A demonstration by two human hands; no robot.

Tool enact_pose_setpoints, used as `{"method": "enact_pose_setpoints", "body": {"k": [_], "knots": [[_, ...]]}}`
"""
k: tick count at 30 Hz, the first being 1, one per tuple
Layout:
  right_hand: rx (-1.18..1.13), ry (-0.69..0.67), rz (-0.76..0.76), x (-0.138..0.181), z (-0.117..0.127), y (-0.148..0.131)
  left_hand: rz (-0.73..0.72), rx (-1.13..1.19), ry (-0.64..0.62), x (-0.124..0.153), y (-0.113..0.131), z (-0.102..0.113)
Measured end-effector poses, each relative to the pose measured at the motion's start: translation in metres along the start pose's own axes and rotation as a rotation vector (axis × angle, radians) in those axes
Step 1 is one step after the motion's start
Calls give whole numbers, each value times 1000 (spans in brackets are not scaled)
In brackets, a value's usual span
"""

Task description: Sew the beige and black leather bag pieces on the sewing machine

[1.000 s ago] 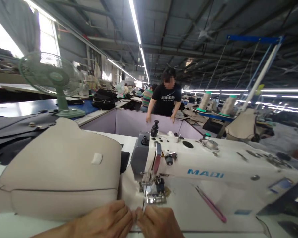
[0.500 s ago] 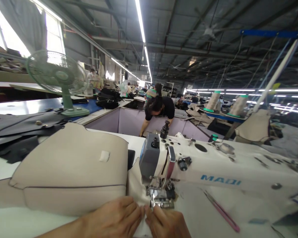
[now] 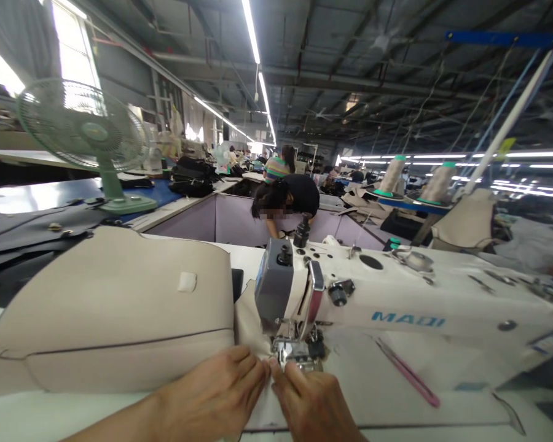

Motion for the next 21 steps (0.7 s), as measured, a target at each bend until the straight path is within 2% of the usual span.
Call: {"method": "enact_pose_setpoints", "body": {"k": [5, 15, 17, 21], "knots": [[1, 0, -35, 2, 2, 1, -20, -9, 14, -1, 2, 0], [-12, 37, -52, 2, 3, 3, 32, 15, 46, 1, 0, 3], [-27, 13, -66, 2, -1, 5, 39, 5, 22, -1, 1, 4], [-31, -31, -92, 4, -6, 7, 121, -15, -100, -7, 0, 5]]}}
Point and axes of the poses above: each hand's wrist, its own x-axis away from the middle knuckle, its own z-axis out of the back of the hand, y = z × x, the point moved 9 cm from there along -x, towards the middle knuckle, and after that the axes turned 8 degrees about -z, right-handed, at the moved point
